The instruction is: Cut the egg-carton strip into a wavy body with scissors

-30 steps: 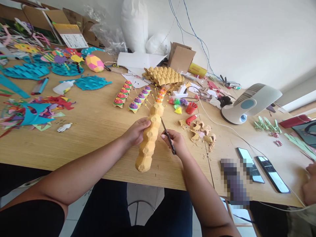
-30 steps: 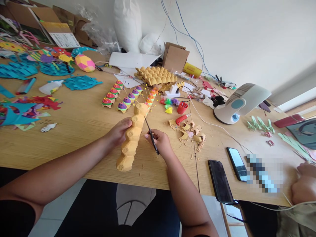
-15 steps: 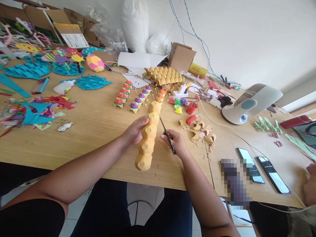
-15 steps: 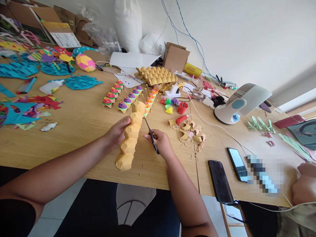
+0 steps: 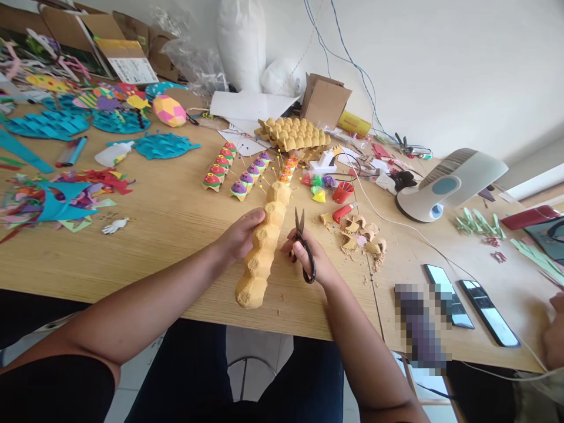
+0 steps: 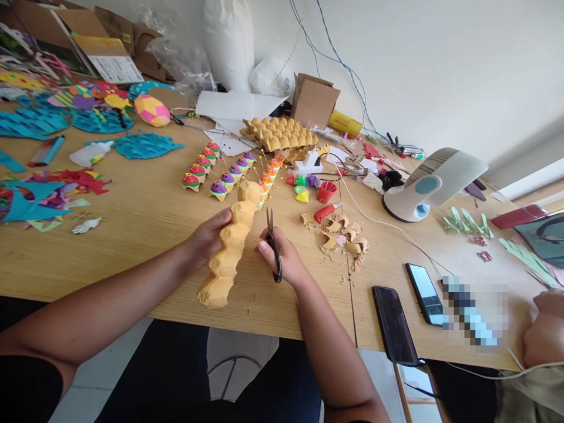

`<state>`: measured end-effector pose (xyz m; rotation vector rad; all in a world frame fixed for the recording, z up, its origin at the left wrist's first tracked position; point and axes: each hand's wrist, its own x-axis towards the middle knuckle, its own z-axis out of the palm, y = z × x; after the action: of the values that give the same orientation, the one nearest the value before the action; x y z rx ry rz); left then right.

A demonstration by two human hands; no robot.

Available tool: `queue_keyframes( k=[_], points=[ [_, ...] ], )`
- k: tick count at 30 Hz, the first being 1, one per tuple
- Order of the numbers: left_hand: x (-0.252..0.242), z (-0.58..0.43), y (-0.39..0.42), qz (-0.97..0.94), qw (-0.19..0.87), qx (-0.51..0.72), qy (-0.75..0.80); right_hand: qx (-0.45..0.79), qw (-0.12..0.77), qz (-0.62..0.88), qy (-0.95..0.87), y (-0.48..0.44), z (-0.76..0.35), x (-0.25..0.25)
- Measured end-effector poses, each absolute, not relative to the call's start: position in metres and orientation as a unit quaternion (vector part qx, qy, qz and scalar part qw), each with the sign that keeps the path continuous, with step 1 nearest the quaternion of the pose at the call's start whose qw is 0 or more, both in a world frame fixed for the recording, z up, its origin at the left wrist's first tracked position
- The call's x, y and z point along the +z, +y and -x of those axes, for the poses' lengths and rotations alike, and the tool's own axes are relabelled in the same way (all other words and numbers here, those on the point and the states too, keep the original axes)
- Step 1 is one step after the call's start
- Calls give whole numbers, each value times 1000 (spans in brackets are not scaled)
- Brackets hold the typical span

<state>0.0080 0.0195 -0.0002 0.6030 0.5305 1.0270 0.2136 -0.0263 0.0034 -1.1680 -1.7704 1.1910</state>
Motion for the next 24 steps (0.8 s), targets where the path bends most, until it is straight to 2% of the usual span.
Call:
queue_keyframes(
  k=[5,8,14,24],
  points=[
    [0,-3,19,-218,825,444,272,365,369,518,-680,-24,-213,1],
    [-7,1,22,-181,841,423,283,253,347,562,-707,-20,-215,-3],
    [-5,-1,27,-100,853,428,282,71,343,546,-761,-11,-222,-5],
    [1,-5,20,-23,875,445,187,-8,344,538,-770,-13,-223,-4]
  ],
)
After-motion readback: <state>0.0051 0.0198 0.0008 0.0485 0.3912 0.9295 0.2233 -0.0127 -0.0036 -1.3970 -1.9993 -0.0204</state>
